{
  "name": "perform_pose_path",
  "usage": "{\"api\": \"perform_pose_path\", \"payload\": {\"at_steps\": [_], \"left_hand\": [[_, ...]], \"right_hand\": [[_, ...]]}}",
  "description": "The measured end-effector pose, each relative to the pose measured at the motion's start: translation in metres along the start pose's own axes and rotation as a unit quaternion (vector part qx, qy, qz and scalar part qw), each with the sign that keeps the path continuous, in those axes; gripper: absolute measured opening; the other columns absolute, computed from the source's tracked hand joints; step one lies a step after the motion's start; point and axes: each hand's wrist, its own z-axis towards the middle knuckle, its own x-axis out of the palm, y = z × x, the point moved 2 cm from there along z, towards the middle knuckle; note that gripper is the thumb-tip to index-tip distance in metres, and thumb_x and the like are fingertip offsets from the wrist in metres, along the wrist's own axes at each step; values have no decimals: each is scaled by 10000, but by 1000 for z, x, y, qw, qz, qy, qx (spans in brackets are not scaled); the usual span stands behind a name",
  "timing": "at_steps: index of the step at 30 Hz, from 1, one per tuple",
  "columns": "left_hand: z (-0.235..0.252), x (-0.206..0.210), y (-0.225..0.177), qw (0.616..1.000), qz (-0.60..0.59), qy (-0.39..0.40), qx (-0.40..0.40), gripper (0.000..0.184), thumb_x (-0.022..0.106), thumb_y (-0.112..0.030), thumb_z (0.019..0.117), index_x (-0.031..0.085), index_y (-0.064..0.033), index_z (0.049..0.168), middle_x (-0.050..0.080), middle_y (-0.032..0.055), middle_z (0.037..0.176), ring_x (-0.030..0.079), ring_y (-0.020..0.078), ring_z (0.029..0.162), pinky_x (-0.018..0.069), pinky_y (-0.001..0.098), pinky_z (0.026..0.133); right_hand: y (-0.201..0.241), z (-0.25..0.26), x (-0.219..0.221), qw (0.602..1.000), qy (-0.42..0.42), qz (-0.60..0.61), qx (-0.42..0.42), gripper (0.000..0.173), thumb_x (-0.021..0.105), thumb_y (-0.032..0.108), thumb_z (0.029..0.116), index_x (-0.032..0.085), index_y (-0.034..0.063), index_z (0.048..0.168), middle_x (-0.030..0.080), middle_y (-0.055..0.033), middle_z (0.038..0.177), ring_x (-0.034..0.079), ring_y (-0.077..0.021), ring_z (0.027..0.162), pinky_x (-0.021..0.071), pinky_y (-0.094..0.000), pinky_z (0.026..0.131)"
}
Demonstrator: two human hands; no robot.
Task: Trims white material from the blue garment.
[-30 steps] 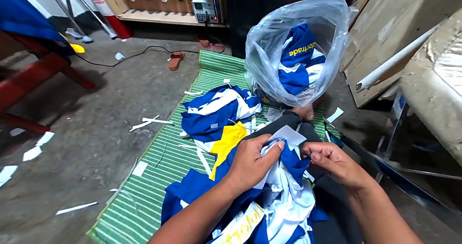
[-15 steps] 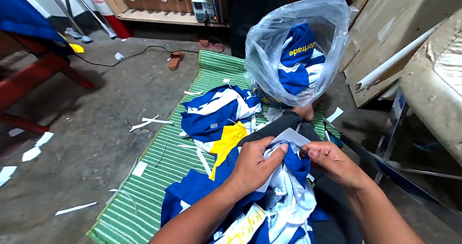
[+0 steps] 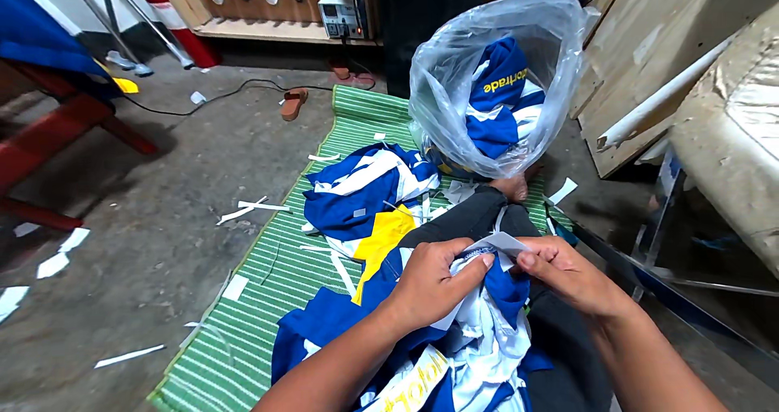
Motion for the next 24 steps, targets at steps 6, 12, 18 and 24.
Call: {"api": "perform_pose_path", "payload": {"at_steps": [6, 12, 18, 24], "left_hand": [[0, 0, -1, 1000, -3, 28, 0, 263, 552, -245, 1033, 703, -67, 910, 631, -76, 736, 574, -55, 678, 478, 171, 633], [3, -6, -3, 997, 44, 67, 2, 297, 545, -304, 1037, 691, -88, 895, 604, -76, 706, 556, -36, 652, 460, 200, 612], [9, 0, -14, 957, 281, 59, 30, 354, 580, -420, 988, 719, -94, 984, 673, 45, 748, 665, 191, 711, 508, 439, 621], [11, -33, 12, 980, 165, 113, -6, 386, 579, -444, 1011, 672, -104, 1167, 711, 12, 886, 678, 101, 800, 574, 388, 738]], "right_hand": [[-1, 0, 0, 1000, 9, -5, -6, 356, 496, 451, 1074, 664, 192, 897, 623, 170, 794, 574, 97, 747, 476, -115, 677], [5, 4, -4, 999, 0, -36, 7, 396, 465, 427, 1090, 585, 196, 791, 476, 180, 672, 411, 115, 592, 320, -82, 536], [37, 15, 13, 962, -113, -241, 67, 259, 653, 430, 963, 621, 176, 926, 539, 117, 679, 483, 53, 564, 397, -133, 509], [35, 17, 12, 962, -166, -215, 30, 88, 647, 115, 900, 658, 167, 831, 620, 93, 706, 575, 26, 614, 491, -152, 546]]}}
